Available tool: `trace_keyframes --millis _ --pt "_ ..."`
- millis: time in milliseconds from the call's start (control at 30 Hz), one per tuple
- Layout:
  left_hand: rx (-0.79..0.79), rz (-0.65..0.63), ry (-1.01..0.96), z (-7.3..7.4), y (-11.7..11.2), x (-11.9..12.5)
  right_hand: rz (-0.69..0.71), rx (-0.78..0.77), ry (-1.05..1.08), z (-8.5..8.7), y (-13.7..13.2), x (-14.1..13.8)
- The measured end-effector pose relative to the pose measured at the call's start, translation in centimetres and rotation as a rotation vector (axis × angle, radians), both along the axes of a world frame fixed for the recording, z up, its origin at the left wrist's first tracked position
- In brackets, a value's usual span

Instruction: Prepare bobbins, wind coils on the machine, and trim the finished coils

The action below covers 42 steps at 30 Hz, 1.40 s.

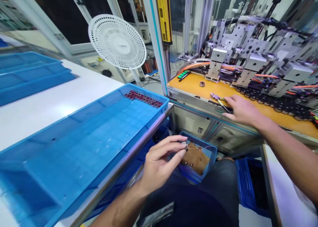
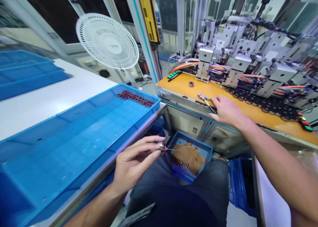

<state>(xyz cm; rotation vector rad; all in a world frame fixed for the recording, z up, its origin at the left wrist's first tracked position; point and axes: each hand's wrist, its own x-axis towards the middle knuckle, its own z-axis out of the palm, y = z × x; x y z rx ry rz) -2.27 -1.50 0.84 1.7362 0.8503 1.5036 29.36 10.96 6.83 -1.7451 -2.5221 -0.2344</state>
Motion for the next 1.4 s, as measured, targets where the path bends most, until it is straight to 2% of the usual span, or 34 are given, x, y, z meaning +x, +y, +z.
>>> trace_keyframes --millis 67,133,200,267,333,400,567,833,1133,1400 --pt "-0.009 -0.018 -0.016 -0.1 0.0 0.1 0.008 0.046 0.067 -1.2 -4.4 -0.4" --pt "-0.007 -0.036 -0.020 -0.1 0.1 0.3 0.031 0.013 0.319 -3.1 -9.3 -1.5" --pt "0.003 -0.057 -0.004 -0.2 0.3 0.5 0.010 -0.122 0.613 -5.1 -14.0 -3.1" --pt "0.012 -0.079 0.021 -0.1 0.4 0.8 -0.005 -0.331 0.859 -6.9 -18.0 -4.9" --pt "0.014 -0.098 0.038 -0.1 0.5 1.2 0.007 -0.510 1.099 -8.2 -20.9 -6.4" --pt "0.014 -0.106 0.042 -0.1 0.4 1.4 0.054 -0.612 1.281 -8.9 -22.5 -7.5" --pt "0.021 -0.115 0.051 -0.2 0.2 1.7 0.157 -0.685 1.444 -8.9 -22.8 -8.8" --pt "0.056 -0.090 0.062 -0.4 0.0 1.3 0.221 -0.625 1.507 -8.0 -21.3 -9.9" --pt "0.046 -0.084 0.072 -0.4 0.1 1.2 0.195 -0.563 1.513 -7.9 -20.8 -10.4" --pt "0.031 -0.088 0.081 -0.8 0.3 1.3 0.068 -0.597 1.411 -7.5 -20.5 -10.7"
